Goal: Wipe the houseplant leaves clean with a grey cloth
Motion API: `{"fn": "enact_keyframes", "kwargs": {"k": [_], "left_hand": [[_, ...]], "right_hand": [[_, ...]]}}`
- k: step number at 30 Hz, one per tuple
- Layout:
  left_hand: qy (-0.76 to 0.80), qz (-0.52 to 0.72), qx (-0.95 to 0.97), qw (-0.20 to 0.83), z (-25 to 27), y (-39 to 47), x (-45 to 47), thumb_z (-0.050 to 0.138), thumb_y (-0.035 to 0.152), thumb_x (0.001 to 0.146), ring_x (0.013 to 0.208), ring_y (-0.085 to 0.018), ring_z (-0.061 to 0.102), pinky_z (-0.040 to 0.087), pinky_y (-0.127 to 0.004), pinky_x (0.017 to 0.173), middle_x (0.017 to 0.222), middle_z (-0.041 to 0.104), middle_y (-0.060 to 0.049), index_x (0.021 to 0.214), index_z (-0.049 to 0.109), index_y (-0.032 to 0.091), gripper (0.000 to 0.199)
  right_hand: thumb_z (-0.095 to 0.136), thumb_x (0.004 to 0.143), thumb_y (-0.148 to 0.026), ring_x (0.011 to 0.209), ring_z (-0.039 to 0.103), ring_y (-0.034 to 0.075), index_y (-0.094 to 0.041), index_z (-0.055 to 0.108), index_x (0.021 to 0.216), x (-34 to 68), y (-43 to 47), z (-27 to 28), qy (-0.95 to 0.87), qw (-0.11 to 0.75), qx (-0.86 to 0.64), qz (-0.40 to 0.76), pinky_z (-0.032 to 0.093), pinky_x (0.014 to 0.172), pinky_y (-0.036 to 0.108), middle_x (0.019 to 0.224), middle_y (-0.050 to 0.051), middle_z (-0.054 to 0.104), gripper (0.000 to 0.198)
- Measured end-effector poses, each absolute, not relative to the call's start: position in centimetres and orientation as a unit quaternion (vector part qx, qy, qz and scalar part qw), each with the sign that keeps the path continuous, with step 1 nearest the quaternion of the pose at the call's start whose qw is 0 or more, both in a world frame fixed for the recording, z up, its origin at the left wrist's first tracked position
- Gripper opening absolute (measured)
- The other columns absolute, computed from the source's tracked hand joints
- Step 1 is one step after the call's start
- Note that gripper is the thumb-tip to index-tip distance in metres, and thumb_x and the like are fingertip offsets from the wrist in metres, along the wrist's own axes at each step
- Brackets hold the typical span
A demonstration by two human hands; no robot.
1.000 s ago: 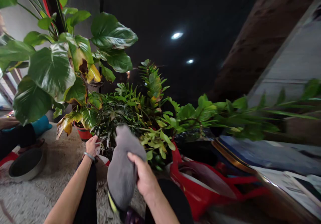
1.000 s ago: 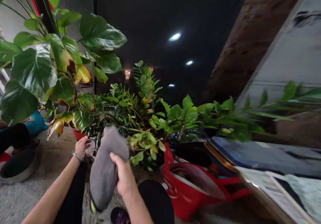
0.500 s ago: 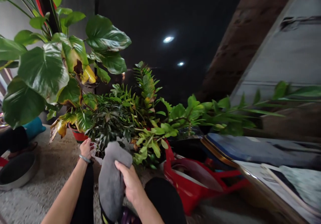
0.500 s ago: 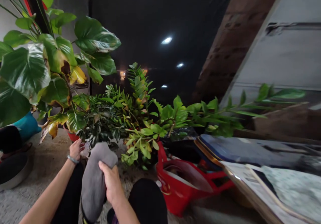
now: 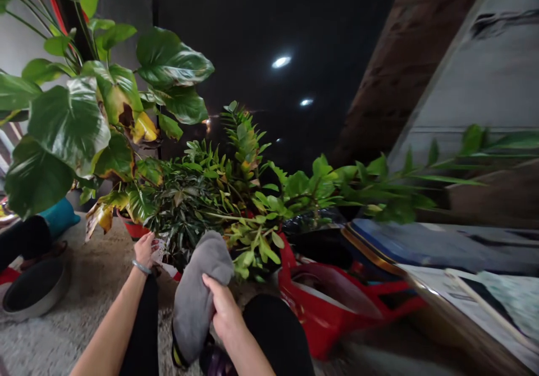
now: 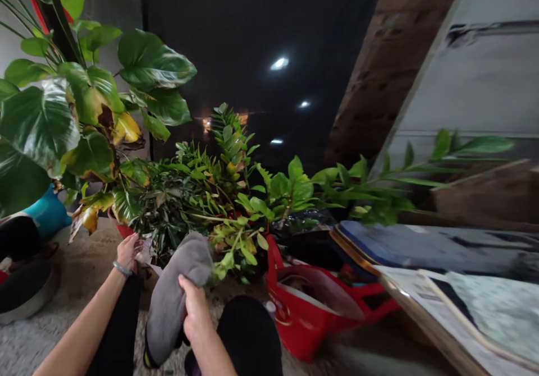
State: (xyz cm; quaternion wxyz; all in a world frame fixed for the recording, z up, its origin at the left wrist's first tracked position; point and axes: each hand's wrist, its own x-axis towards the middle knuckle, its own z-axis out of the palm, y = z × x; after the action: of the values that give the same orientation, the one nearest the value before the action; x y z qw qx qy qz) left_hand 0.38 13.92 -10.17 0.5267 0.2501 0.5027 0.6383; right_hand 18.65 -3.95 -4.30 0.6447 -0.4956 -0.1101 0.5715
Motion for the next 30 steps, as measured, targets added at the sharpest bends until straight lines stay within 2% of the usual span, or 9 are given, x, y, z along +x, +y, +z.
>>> {"fn": "enact_keyframes", "kwargs": {"k": [4, 9, 12, 16, 19, 21, 25, 27, 30], "left_hand": [[0.485, 0.644, 0.264, 0.53, -10.0, 13.6, 0.5, 0.085, 0.029, 0.056, 0.055, -0.011, 0.06, 0.048, -0.021, 0.051, 0.064, 0.065, 0.0, 0.075, 0.069, 0.014, 0.029], [0.484, 0.645, 0.258, 0.532, -9.9, 13.5, 0.6, 0.085, 0.03, 0.051, 0.054, -0.01, 0.059, 0.048, -0.021, 0.051, 0.062, 0.065, 0.001, 0.073, 0.068, 0.015, 0.032], [0.486, 0.647, 0.257, 0.528, -10.1, 13.6, 0.4, 0.085, 0.031, 0.052, 0.054, -0.01, 0.058, 0.048, -0.021, 0.052, 0.062, 0.064, 0.002, 0.073, 0.068, 0.015, 0.032], [0.488, 0.646, 0.257, 0.528, -10.4, 13.8, 0.2, 0.086, 0.031, 0.052, 0.054, -0.011, 0.059, 0.049, -0.022, 0.053, 0.061, 0.064, 0.001, 0.075, 0.069, 0.015, 0.033], [0.487, 0.642, 0.259, 0.532, -10.5, 13.8, 0.2, 0.086, 0.03, 0.052, 0.051, -0.011, 0.058, 0.048, -0.023, 0.051, 0.059, 0.063, 0.002, 0.074, 0.069, 0.015, 0.032], [0.486, 0.641, 0.265, 0.532, -10.5, 13.7, 0.3, 0.085, 0.03, 0.053, 0.05, -0.011, 0.056, 0.046, -0.022, 0.05, 0.057, 0.061, 0.003, 0.072, 0.067, 0.016, 0.03], [0.481, 0.643, 0.271, 0.531, -10.3, 13.3, 0.4, 0.084, 0.03, 0.054, 0.053, -0.012, 0.058, 0.049, -0.024, 0.054, 0.06, 0.063, 0.002, 0.072, 0.067, 0.017, 0.028], [0.478, 0.643, 0.271, 0.533, -10.2, 13.2, 0.4, 0.084, 0.029, 0.055, 0.054, -0.012, 0.059, 0.051, -0.024, 0.056, 0.06, 0.064, 0.001, 0.072, 0.068, 0.017, 0.027], [0.475, 0.647, 0.267, 0.534, -10.2, 13.2, 0.2, 0.085, 0.028, 0.056, 0.053, -0.012, 0.059, 0.051, -0.024, 0.057, 0.059, 0.063, 0.001, 0.071, 0.068, 0.017, 0.025]], "right_hand": [[0.087, 0.054, -0.039, 0.086, 0.077, 0.031, -0.019, 0.074, 0.09, 19.7, -4.1, 1.8, -0.146, 0.686, -0.437, 0.564, 0.063, 0.076, 0.041, 0.086, 0.008, 0.081, 0.043], [0.081, 0.055, -0.029, 0.093, 0.074, 0.028, -0.019, 0.072, 0.087, 23.0, 2.7, 6.9, -0.106, 0.77, -0.414, 0.474, 0.062, 0.078, 0.036, 0.083, 0.004, 0.08, 0.035], [0.079, 0.054, -0.029, 0.091, 0.074, 0.03, -0.02, 0.071, 0.079, 22.2, 2.6, 3.2, -0.089, 0.716, -0.464, 0.514, 0.061, 0.079, 0.038, 0.074, 0.005, 0.078, 0.027], [0.081, 0.055, -0.041, 0.091, 0.075, 0.035, -0.027, 0.072, 0.076, 18.7, -3.8, -3.2, -0.129, 0.584, -0.521, 0.609, 0.059, 0.084, 0.046, 0.08, 0.009, 0.079, 0.028], [0.084, 0.048, -0.041, 0.091, 0.074, 0.037, -0.03, 0.073, 0.075, 17.4, -7.6, -2.7, -0.201, 0.518, -0.556, 0.617, 0.057, 0.087, 0.049, 0.083, 0.01, 0.08, 0.031], [0.085, 0.05, -0.042, 0.094, 0.074, 0.036, -0.027, 0.074, 0.083, 17.8, -7.2, 0.6, -0.255, 0.544, -0.523, 0.604, 0.057, 0.088, 0.048, 0.09, 0.01, 0.081, 0.037], [0.086, 0.052, -0.038, 0.102, 0.072, 0.031, -0.022, 0.073, 0.093, 20.7, -0.7, 7.3, -0.249, 0.709, -0.471, 0.462, 0.056, 0.092, 0.041, 0.097, 0.007, 0.081, 0.046], [0.082, 0.051, -0.036, 0.095, 0.073, 0.032, -0.02, 0.071, 0.087, 21.8, 2.2, 7.4, -0.19, 0.726, -0.481, 0.453, 0.058, 0.084, 0.041, 0.085, 0.007, 0.08, 0.041], [0.079, 0.054, -0.037, 0.084, 0.074, 0.032, -0.02, 0.071, 0.078, 21.6, 2.2, 3.3, -0.171, 0.677, -0.511, 0.501, 0.06, 0.074, 0.042, 0.072, 0.007, 0.077, 0.031]]}}
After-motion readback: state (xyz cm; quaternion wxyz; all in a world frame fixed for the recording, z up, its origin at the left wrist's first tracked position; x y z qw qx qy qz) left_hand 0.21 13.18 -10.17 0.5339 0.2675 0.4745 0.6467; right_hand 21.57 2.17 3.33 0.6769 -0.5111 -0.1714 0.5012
